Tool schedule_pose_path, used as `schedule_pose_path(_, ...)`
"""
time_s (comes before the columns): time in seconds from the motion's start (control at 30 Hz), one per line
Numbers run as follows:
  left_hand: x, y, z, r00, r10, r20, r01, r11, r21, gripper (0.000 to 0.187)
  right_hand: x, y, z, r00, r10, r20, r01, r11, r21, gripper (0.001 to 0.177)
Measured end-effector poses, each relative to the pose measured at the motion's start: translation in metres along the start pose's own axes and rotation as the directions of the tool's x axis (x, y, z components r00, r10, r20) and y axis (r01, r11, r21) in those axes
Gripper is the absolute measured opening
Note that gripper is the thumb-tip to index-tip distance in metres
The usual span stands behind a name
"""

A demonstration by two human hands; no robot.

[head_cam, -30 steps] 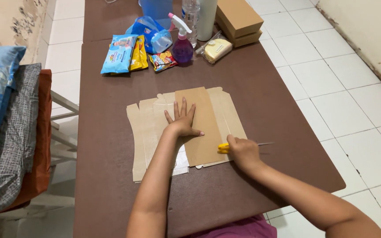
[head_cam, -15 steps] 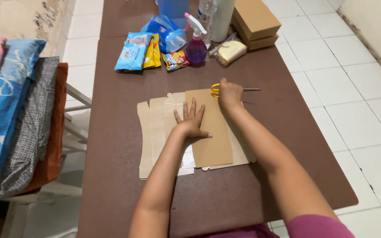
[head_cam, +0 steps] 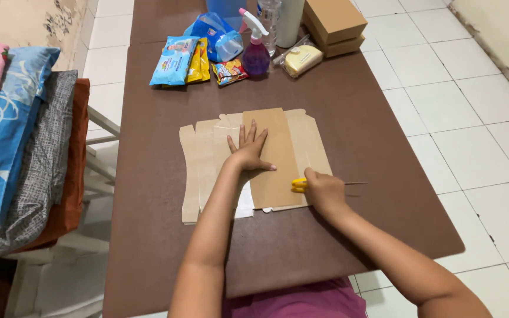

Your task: The person folds a cardboard cutout into a rectangular box by hand, then uses scissors to score or cut a second cardboard cutout on a table.

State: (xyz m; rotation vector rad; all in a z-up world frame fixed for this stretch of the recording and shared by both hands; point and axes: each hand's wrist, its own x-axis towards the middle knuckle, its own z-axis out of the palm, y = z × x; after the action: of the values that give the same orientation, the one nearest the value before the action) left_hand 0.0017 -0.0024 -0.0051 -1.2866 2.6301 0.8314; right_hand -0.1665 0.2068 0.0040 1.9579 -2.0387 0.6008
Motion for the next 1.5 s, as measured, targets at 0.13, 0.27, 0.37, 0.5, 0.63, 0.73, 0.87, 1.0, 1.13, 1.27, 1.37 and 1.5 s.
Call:
schedule_pose_path(0.13, -0.023, 0.016, -0.007, 0.994, -0.037, -0.106, 0.040, 0.999, 0.021, 0.142, 0.009, 0.009, -0.006, 0.996, -0.079, 0.036, 0.078, 0.996, 0.033, 0.021)
schedule_pose_path(0.27, -0.062, 0.055, -0.017, 0.883, -0.411, -0.227, 0.421, 0.907, -0.007, 0.122, 0.052, 0.032, -0.003, 0.996, 0.030, -0.079, -0.028, 0.999, 0.035, 0.030)
schedule_pose_path(0.37, -0.067, 0.052, -0.012, 0.835, -0.479, -0.269, 0.444, 0.877, -0.182, 0.114, 0.071, 0.055, 0.007, 0.981, 0.096, -0.166, -0.083, 0.993, 0.083, 0.046)
schedule_pose_path(0.5, -0.044, 0.025, 0.000, 0.890, -0.397, -0.224, 0.348, 0.909, -0.229, 0.092, 0.079, 0.069, 0.016, 0.959, 0.178, -0.219, -0.161, 0.982, 0.094, 0.059)
schedule_pose_path(0.63, -0.047, 0.029, -0.012, 0.886, -0.116, -0.449, 0.007, 0.971, -0.237, 0.058, 0.074, 0.077, 0.015, 0.946, 0.190, -0.263, -0.172, 0.981, 0.089, 0.057)
schedule_pose_path(0.73, -0.093, 0.067, -0.051, 0.847, 0.025, -0.530, -0.180, 0.953, -0.242, 0.052, 0.075, 0.086, 0.014, 0.926, 0.246, -0.288, -0.219, 0.968, 0.123, 0.059)
schedule_pose_path(0.87, -0.170, 0.120, -0.084, 0.834, 0.169, -0.524, -0.348, 0.900, -0.264, 0.052, 0.072, 0.106, 0.016, 0.892, 0.320, -0.319, -0.287, 0.946, 0.148, 0.061)
schedule_pose_path(1.0, -0.215, 0.140, -0.082, 0.748, 0.288, -0.599, -0.467, 0.869, -0.166, 0.061, 0.070, 0.126, 0.030, 0.887, 0.335, -0.318, -0.315, 0.942, 0.115, 0.062)
schedule_pose_path(1.13, -0.222, 0.127, -0.081, 0.553, 0.483, -0.679, -0.512, 0.840, 0.180, 0.062, 0.067, 0.134, 0.050, 0.903, 0.428, -0.047, -0.428, 0.904, -0.006, 0.016)
schedule_pose_path(1.27, -0.201, 0.107, -0.049, 0.551, 0.559, -0.620, -0.498, 0.816, 0.292, 0.060, 0.071, 0.132, 0.046, 0.893, 0.282, -0.350, -0.251, 0.959, 0.134, 0.042)
schedule_pose_path(1.37, -0.187, 0.089, -0.018, 0.654, 0.530, -0.540, -0.459, 0.845, 0.274, 0.056, 0.068, 0.125, 0.035, 0.901, 0.332, -0.279, -0.302, 0.942, 0.145, 0.050)
schedule_pose_path(1.5, -0.192, 0.086, -0.009, 0.968, 0.250, 0.031, -0.249, 0.968, -0.027, 0.053, 0.073, 0.116, 0.029, 0.912, 0.319, -0.259, -0.273, 0.941, 0.200, 0.051)
